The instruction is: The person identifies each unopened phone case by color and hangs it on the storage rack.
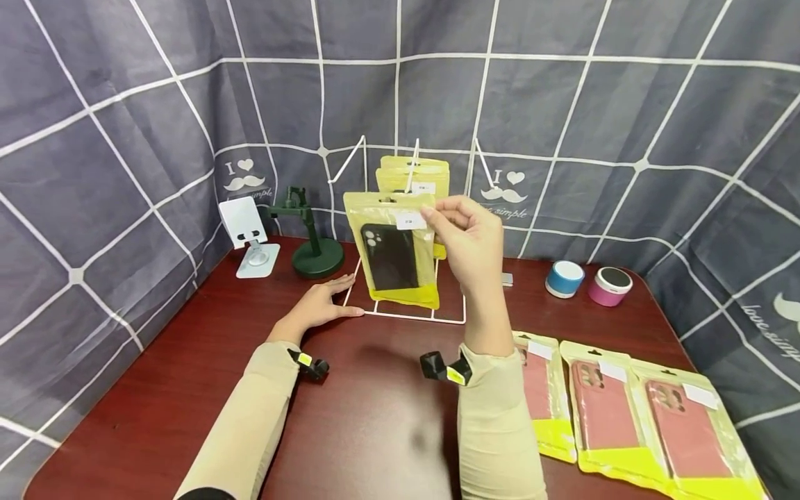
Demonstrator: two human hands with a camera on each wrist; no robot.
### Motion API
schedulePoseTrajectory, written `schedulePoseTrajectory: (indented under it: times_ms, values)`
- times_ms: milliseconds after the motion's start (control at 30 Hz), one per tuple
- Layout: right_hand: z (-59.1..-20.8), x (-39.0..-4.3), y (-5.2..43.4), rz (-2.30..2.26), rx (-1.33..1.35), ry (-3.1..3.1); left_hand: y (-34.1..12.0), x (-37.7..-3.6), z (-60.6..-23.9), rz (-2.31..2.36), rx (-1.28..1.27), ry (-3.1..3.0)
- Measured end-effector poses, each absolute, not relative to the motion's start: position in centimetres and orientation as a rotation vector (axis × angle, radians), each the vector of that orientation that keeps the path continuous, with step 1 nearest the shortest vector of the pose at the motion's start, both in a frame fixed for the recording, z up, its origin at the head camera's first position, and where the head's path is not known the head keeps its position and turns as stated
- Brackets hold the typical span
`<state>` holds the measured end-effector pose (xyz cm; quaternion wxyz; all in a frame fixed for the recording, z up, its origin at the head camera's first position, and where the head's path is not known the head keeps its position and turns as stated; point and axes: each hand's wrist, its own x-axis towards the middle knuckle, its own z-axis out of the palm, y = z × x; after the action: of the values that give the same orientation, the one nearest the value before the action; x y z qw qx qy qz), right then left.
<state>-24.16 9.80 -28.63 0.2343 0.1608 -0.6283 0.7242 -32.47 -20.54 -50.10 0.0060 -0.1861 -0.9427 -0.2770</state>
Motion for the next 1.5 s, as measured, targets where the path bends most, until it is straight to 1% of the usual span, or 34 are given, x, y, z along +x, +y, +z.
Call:
schedulePoseTrajectory:
  times_ms: [233,433,667,1067,1500]
  values:
    - [-28.9,-25.6,9.9,1.951,0.332,-1.710,-20.3,-32.7,-50.2,-0.847,-0.598,-2.962]
    - [-29.6,-26.8,9.8,1.979,0.297,-1.661,-20.6,-32.6,-50.3,-0.851,-0.582,-2.969]
    - [-30.3,-28.1,9.6,1.897,0.248,-1.697,-20.7,-32.6,-50.4,-0.864,-0.574,-2.967]
    - [-31.4,-30.7,9.2,1.926,0.209,-1.570,-20.6,-32.5,-50.2,-0.845,-0.585,-2.981]
    - [-32.2,-32.0,9.1,1.977,0.172,-1.505,-20.7,-32.5,-50.2,-0.855,-0.569,-2.970]
